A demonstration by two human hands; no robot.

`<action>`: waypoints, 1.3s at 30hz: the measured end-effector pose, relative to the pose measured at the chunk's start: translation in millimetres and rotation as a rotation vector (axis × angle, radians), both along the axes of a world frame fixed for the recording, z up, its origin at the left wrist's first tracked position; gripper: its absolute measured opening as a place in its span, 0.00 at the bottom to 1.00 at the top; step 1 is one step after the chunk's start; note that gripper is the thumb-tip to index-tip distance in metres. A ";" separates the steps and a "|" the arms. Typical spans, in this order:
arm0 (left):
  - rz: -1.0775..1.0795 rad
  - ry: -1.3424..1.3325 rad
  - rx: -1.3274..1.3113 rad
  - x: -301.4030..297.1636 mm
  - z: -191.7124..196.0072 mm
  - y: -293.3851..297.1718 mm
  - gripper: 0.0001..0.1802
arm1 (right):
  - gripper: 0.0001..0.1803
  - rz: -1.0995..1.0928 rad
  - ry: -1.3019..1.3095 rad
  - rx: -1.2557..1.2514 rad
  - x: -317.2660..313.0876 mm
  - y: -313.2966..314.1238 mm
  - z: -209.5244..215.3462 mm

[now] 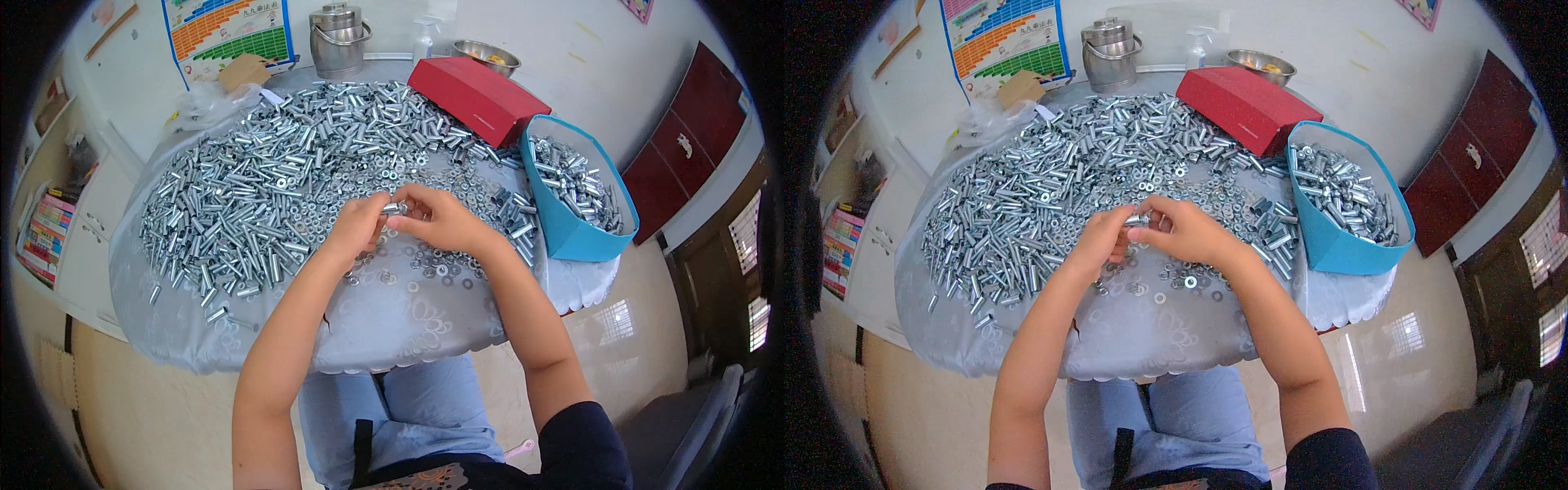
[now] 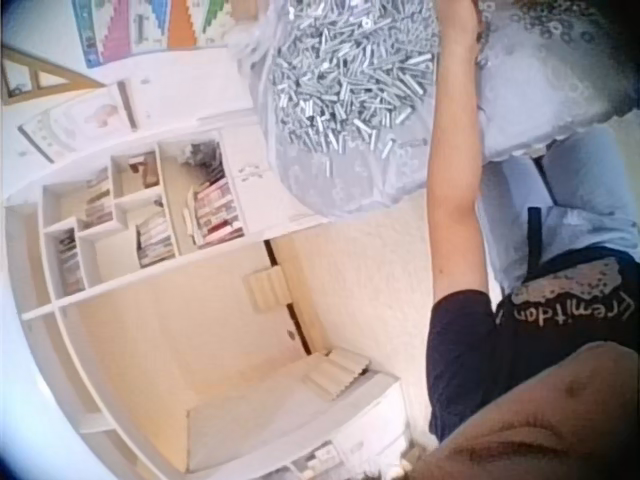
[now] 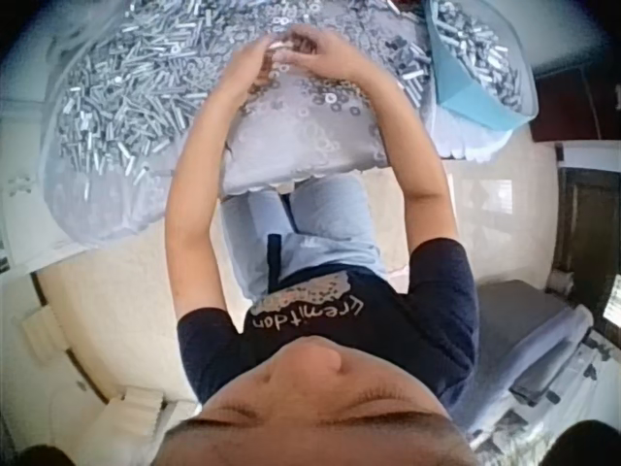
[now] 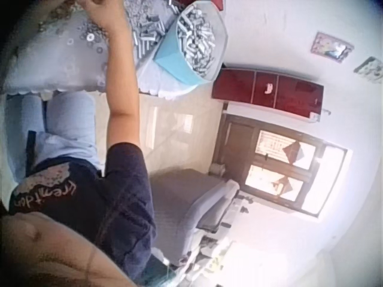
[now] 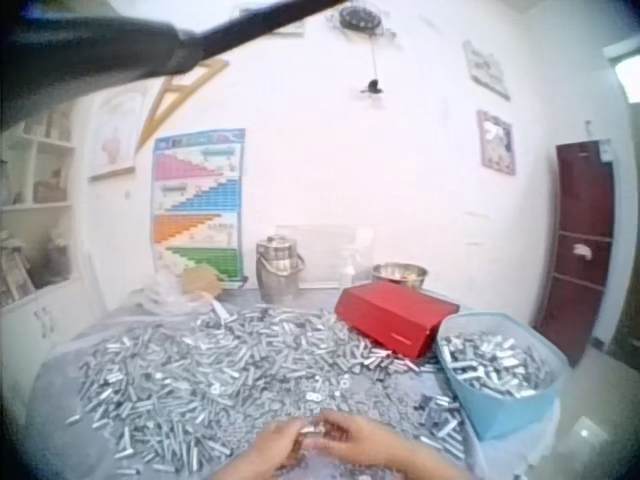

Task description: The person sits at a table covered with a large pile of metal bolts and washers. They repeatedly pick up a bolt and a washer, slide the washer onto the bolt, and place the assembled unit into a blue container on the right. The person continues this repetitive assembly process throughout the clip.

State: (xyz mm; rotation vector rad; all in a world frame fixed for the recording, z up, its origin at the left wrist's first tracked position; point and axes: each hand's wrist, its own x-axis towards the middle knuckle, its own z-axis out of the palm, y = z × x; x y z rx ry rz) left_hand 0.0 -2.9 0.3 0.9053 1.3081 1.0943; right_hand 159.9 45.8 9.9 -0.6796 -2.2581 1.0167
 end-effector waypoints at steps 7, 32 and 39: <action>0.029 0.013 0.007 5.5 0.2 0.1 0.19 | 0.15 -0.021 -0.032 -0.012 4.9 -2.6 5.0; -0.048 -0.019 0.023 3.1 4.3 -3.7 0.18 | 0.21 0.086 -0.021 -0.307 5.1 3.4 1.6; -0.072 -0.010 0.040 3.4 0.7 -2.4 0.18 | 0.19 0.047 0.002 -0.298 3.4 0.2 3.7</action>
